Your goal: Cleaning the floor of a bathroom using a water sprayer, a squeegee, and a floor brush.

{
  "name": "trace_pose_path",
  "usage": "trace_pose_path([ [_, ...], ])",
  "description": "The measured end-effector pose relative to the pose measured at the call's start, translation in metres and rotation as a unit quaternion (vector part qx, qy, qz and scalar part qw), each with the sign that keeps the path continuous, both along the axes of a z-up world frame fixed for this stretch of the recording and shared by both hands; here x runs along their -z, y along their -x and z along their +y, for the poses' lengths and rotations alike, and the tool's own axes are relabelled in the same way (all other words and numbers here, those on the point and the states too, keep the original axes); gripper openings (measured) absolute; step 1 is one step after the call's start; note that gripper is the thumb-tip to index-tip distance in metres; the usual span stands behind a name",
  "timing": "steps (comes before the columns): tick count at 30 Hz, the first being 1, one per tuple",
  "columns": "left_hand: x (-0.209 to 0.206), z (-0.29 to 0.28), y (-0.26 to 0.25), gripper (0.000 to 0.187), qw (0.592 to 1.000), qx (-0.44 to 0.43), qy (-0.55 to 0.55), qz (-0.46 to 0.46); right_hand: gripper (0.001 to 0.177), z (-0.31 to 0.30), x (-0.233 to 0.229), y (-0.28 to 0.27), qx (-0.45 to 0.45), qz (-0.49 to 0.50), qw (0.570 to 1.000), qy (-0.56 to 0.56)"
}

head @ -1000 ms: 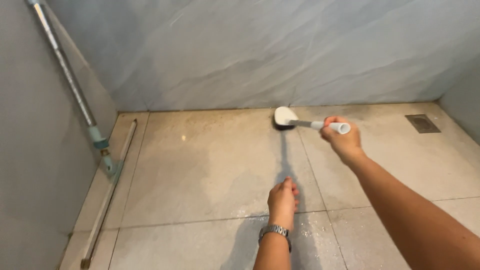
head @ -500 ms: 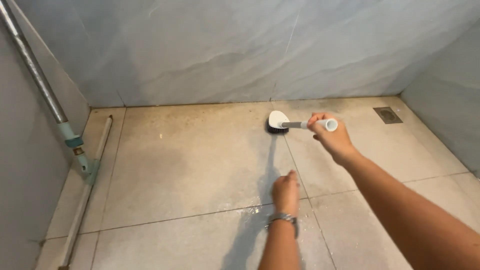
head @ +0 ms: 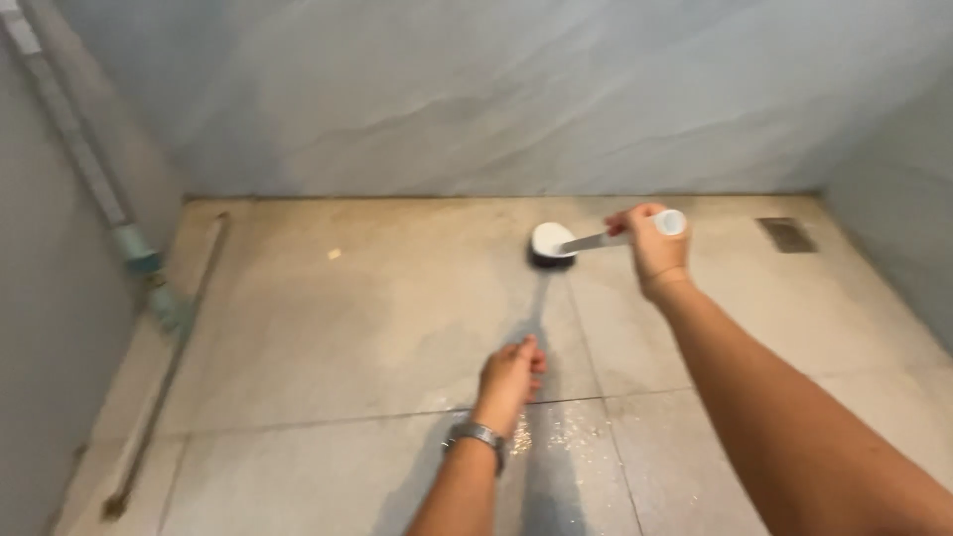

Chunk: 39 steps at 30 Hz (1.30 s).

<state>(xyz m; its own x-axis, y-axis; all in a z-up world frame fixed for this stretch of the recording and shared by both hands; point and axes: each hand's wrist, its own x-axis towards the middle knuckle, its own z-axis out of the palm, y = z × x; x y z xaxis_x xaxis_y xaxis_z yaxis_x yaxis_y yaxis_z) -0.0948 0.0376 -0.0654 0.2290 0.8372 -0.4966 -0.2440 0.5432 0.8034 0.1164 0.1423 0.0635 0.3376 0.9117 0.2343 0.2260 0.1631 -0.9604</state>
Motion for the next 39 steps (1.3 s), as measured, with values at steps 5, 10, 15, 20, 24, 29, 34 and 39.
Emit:
trace_pose_path([
  [5, -0.045, -0.005, 0.063, 0.044, 0.993, -0.024, 0.031, 0.114, 0.025, 0.026, 0.004, -0.012, 0.005, 0.008, 1.0, -0.015],
  [10, -0.055, 0.009, 0.058, 0.045, 0.982, -0.041, 0.015, 0.184, 0.019, 0.051, 0.017, -0.01, -0.031, -0.035, 0.999, -0.017],
  [15, -0.104, 0.065, 0.005, 0.04, 0.952, -0.032, -0.126, 0.276, 0.018, 0.077, 0.037, -0.025, -0.062, -0.01, 0.997, -0.054],
  [20, -0.145, 0.104, -0.068, 0.027, 0.91, -0.034, -0.235, 0.339, 0.018, 0.065, 0.027, -0.041, -0.078, -0.009, 0.995, -0.059],
  [24, -0.154, 0.08, -0.117, 0.041, 0.826, 0.01, -0.426, 0.368, 0.02, 0.034, 0.027, -0.064, -0.115, 0.017, 0.991, -0.068],
  [29, -0.173, 0.036, -0.157, 0.07, 0.813, 0.016, -0.5, 0.299, 0.022, -0.016, 0.01, -0.098, -0.124, -0.01, 0.99, -0.073],
  [34, -0.19, 0.021, -0.183, 0.08, 0.806, 0.033, -0.522, 0.277, 0.017, -0.054, -0.011, -0.114, -0.102, -0.014, 0.995, -0.018],
  [39, -0.165, 0.044, -0.192, 0.059, 0.828, 0.06, -0.482, 0.278, 0.017, -0.048, 0.017, -0.118, -0.077, 0.004, 0.997, -0.012],
])
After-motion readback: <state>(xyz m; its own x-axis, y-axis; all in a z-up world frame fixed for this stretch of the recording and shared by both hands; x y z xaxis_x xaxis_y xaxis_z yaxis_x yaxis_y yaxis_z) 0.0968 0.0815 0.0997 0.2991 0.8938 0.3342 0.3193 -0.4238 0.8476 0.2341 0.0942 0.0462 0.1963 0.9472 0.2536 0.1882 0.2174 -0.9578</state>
